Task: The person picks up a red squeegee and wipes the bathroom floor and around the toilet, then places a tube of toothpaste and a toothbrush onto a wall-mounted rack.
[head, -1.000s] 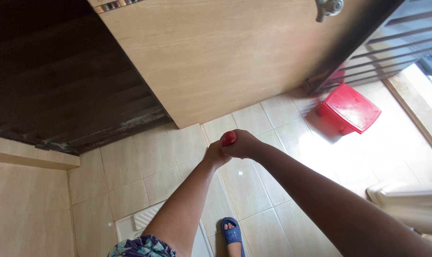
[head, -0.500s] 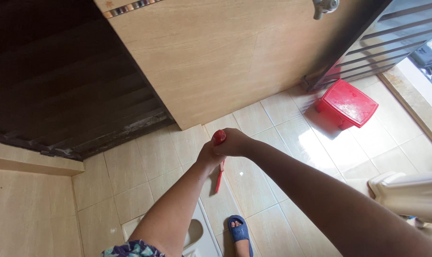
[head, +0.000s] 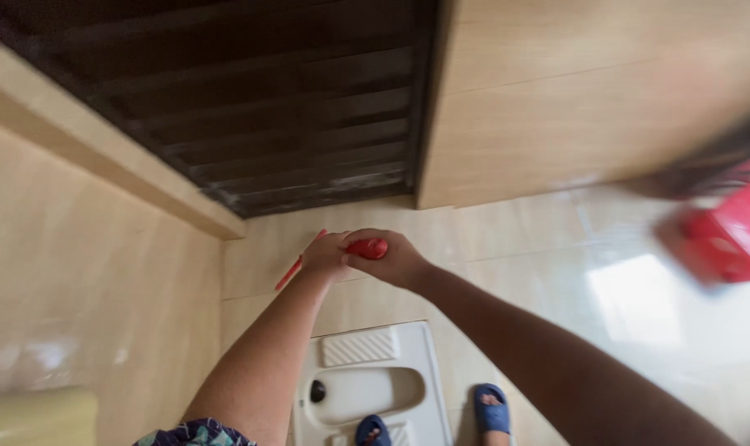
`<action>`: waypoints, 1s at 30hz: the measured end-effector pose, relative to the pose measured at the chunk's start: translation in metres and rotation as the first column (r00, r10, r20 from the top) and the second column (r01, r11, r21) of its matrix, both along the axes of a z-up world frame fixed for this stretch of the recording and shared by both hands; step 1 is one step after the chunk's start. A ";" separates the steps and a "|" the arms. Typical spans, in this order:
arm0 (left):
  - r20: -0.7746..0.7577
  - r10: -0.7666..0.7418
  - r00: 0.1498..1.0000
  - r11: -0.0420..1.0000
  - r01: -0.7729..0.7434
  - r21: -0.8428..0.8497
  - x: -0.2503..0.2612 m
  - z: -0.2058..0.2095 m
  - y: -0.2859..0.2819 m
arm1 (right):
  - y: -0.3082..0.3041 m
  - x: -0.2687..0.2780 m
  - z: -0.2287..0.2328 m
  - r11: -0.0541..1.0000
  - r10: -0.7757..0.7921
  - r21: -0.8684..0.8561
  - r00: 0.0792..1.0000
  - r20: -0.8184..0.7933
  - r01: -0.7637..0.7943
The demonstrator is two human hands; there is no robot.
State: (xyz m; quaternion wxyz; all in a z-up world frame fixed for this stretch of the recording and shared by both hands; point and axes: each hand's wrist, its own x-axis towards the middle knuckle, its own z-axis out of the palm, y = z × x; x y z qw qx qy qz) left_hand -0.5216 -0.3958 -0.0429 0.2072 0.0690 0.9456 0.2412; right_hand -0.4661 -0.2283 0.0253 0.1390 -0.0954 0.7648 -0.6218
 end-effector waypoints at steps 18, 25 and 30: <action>0.171 0.424 0.890 0.807 -0.456 0.376 0.008 -0.166 -0.156 | -0.151 -0.005 -0.074 0.978 0.013 0.209 0.999 0.032 -0.019; 0.099 0.116 0.988 0.844 -0.151 0.514 -0.008 -0.135 -0.026 | -0.028 -0.014 -0.036 0.956 -0.086 0.286 0.992 0.087 0.058; 0.337 -0.010 0.941 0.775 -0.206 0.598 -0.008 -0.078 0.103 | 0.082 -0.008 0.005 0.971 -0.145 0.226 0.949 0.281 0.081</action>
